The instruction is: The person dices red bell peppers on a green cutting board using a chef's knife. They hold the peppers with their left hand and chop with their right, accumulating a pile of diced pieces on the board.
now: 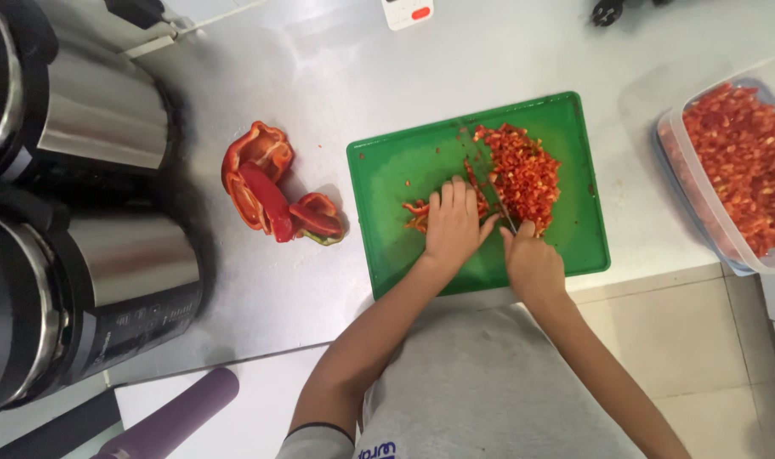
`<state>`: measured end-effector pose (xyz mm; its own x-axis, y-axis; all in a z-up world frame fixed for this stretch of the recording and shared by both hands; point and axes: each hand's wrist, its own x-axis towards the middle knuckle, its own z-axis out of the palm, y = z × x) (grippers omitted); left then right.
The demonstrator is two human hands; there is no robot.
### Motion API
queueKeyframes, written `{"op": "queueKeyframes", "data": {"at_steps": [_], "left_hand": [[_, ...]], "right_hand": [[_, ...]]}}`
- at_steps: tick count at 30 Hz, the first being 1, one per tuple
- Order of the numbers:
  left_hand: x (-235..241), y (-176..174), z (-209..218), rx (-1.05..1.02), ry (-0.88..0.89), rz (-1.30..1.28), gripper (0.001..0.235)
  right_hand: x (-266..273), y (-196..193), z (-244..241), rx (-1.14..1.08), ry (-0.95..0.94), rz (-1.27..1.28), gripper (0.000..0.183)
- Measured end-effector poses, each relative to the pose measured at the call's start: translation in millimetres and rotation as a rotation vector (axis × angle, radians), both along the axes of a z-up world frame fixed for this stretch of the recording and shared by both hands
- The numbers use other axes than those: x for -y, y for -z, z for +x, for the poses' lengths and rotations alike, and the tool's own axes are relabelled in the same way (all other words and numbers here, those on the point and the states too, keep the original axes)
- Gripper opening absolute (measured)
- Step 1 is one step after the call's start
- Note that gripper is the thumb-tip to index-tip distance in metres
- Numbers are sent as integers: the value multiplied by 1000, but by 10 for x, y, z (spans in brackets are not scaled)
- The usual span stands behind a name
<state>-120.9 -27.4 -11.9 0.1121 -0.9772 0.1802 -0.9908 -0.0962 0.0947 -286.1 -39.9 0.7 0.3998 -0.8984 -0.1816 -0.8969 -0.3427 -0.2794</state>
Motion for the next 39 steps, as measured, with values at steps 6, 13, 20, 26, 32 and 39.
{"op": "queueKeyframes", "data": {"at_steps": [6,13,20,26,32,39], "left_hand": [[5,-15,29,-3,3,-31,69],[-10,-46,23,-12,14,-21,69],[-24,-95,24,-14,25,-14,66],[-24,-241,206,-296,88,22,84],[-80,-175,320,-228,163,-9,67],[-121,24,264,-13,170,-33,59]], "right_hand": [[-23,-173,-151,-44,1,69,41],[-195,-125,-237,-88,-17,66,41],[-121,57,-49,-46,5,9,44],[-19,-60,-57,104,39,98,40],[-262,-322,-16,73,13,73,41],[-228,-350,22,-106,-78,43,43]]}}
